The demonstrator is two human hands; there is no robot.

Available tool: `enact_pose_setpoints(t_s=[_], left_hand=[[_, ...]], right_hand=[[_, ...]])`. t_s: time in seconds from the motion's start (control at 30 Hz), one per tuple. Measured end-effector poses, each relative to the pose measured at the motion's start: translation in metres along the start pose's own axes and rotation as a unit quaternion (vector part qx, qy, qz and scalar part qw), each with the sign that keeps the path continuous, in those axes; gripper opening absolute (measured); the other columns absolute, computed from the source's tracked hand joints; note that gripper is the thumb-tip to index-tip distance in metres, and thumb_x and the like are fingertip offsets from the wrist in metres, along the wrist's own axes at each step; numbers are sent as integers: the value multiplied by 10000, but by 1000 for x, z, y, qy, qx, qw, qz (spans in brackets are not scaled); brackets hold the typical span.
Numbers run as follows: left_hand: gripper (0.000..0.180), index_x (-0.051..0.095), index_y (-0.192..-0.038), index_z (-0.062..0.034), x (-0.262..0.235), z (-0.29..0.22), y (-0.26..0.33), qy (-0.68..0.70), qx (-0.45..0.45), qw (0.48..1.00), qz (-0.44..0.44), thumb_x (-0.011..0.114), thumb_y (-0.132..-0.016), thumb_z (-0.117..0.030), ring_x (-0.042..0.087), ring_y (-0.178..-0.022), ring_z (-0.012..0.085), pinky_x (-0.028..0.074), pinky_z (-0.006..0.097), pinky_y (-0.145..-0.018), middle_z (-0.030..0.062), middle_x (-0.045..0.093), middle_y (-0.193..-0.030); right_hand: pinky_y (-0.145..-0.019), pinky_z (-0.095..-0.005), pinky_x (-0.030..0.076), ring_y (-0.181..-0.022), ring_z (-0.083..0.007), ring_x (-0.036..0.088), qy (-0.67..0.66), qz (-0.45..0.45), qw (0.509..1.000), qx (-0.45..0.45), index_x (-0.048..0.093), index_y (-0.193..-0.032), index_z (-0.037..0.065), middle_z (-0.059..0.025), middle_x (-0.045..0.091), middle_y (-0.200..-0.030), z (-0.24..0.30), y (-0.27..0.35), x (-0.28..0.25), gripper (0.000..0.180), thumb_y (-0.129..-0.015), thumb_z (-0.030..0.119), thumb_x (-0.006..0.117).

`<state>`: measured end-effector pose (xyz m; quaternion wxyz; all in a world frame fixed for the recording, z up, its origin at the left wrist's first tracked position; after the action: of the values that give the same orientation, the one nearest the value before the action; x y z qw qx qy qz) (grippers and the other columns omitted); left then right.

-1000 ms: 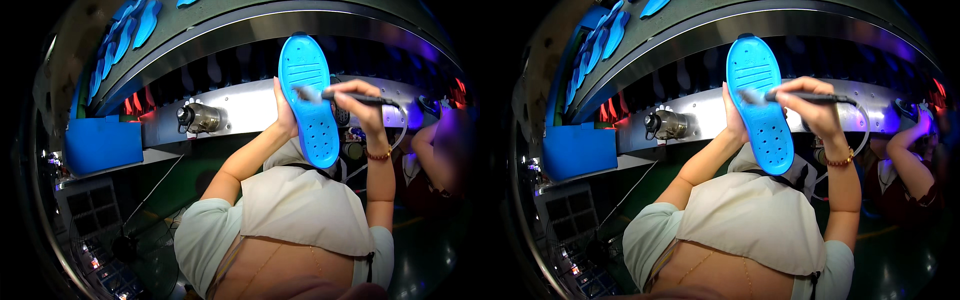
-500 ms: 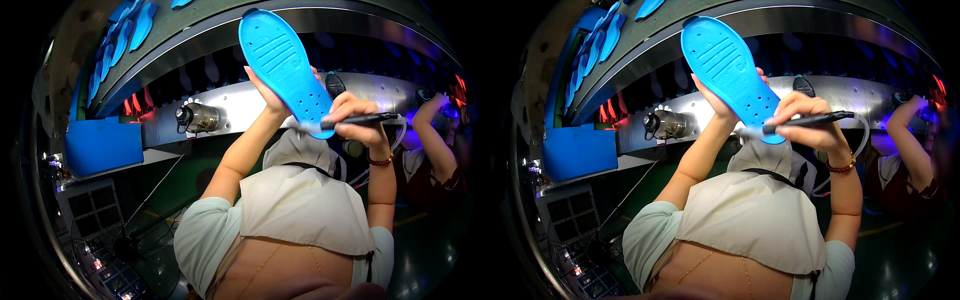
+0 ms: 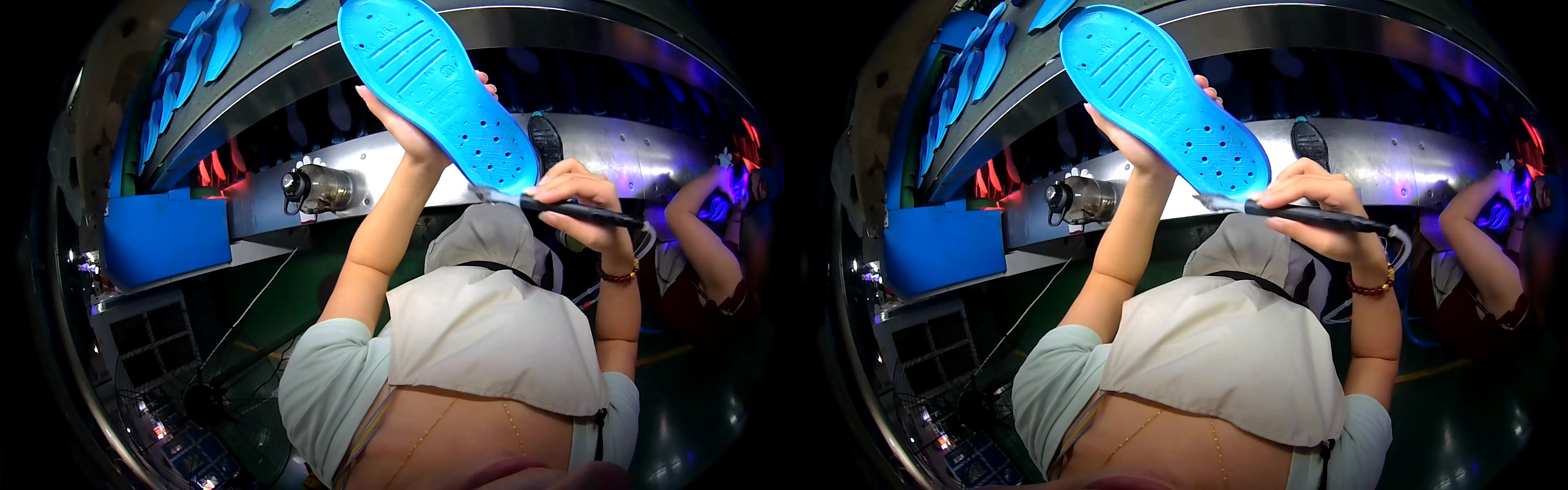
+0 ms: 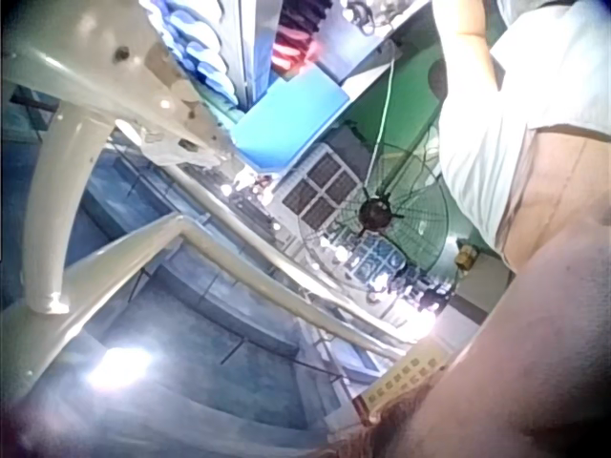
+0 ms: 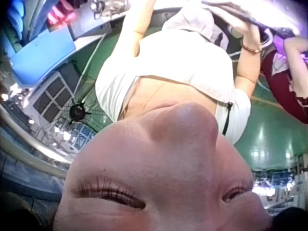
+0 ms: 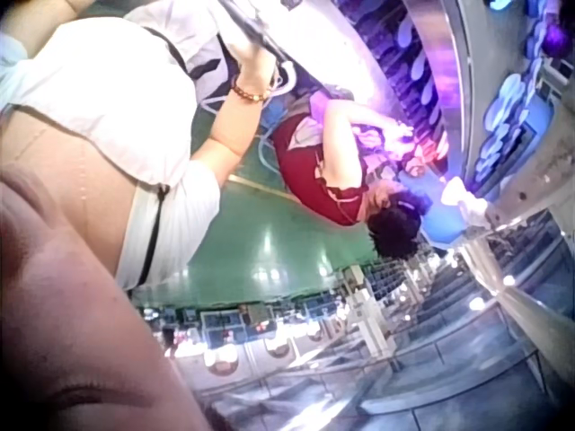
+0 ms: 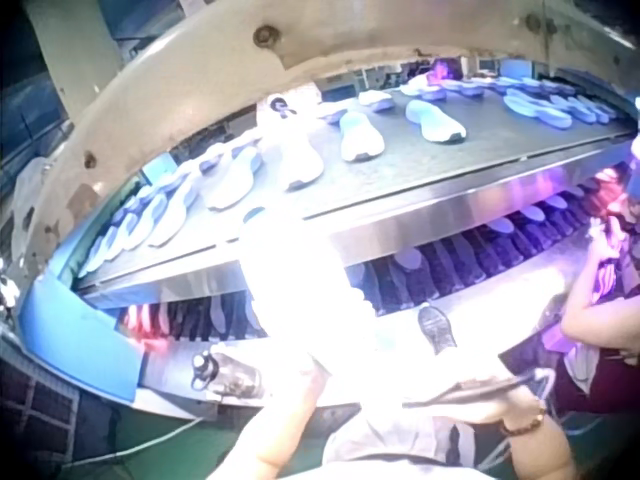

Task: The person uses a brush to scrub the soles of blue plastic slippers on a factory assembly line. They repeatedly pick up a slipper, scrub the bottom surface with a brush, and place it back on the conveyor belt. The process is repetitive and involves handling the slippers one at a time.

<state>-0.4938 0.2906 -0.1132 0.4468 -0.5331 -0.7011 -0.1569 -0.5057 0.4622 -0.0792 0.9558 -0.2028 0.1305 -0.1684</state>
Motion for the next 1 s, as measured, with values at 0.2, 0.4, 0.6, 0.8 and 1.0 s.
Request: enact_pose_setpoints(t_s=[0.2,0.4,0.6,0.8,1.0], left_hand=[[1043,352,-1214,-16,3,-2,-3,-56,8,998,0,43,-628,-822,541,-884,343,451,457,-773,243,511,-1014],[1042,335,-1231,-3,16,-1,-2,-37,-1,999,-14,33,-643,-809,534,-927,346,442,457,-801,257,482,-1088],[715,308,-1276,-48,41,45,34,35,-38,999,-3,271,-816,-595,464,-1072,307,416,466,-854,194,438,-1191],[503,378,-1229,-27,-1,51,31,101,-186,977,-12,396,-841,-348,533,-996,290,424,415,-866,167,508,-1132],[529,403,-1207,16,20,75,46,-20,-394,919,14,497,-805,-314,541,-975,254,428,350,-856,182,518,-1111]], right_hand=[[-755,-279,415,-801,-173,538,-25,-74,991,109,618,-853,-15,-107,585,-868,-29,6,-18,184,-672,-47,602],[-837,-297,420,-887,-198,569,-243,-134,952,129,596,-874,-33,-158,597,-927,-50,13,-20,156,-722,-11,569],[-801,-281,454,-916,-199,572,-431,-238,858,146,566,-900,-32,-184,595,-952,-53,16,-4,136,-772,12,558],[-721,-239,470,-818,-142,593,-175,78,971,145,604,-901,-43,-140,622,-923,-9,6,11,203,-701,-16,628],[-718,-272,487,-806,-200,622,-7,76,996,39,620,-870,-12,-135,636,-882,3,-4,13,175,-697,-4,643]])
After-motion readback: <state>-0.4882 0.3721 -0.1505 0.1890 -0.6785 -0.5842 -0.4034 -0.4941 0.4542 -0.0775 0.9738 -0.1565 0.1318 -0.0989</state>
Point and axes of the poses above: each hand's wrist, its own y-axis away from the middle knuckle, its own x-axis out of the palm, z = x × y, the point moved 10 cm from there along -y, towards the middle knuckle
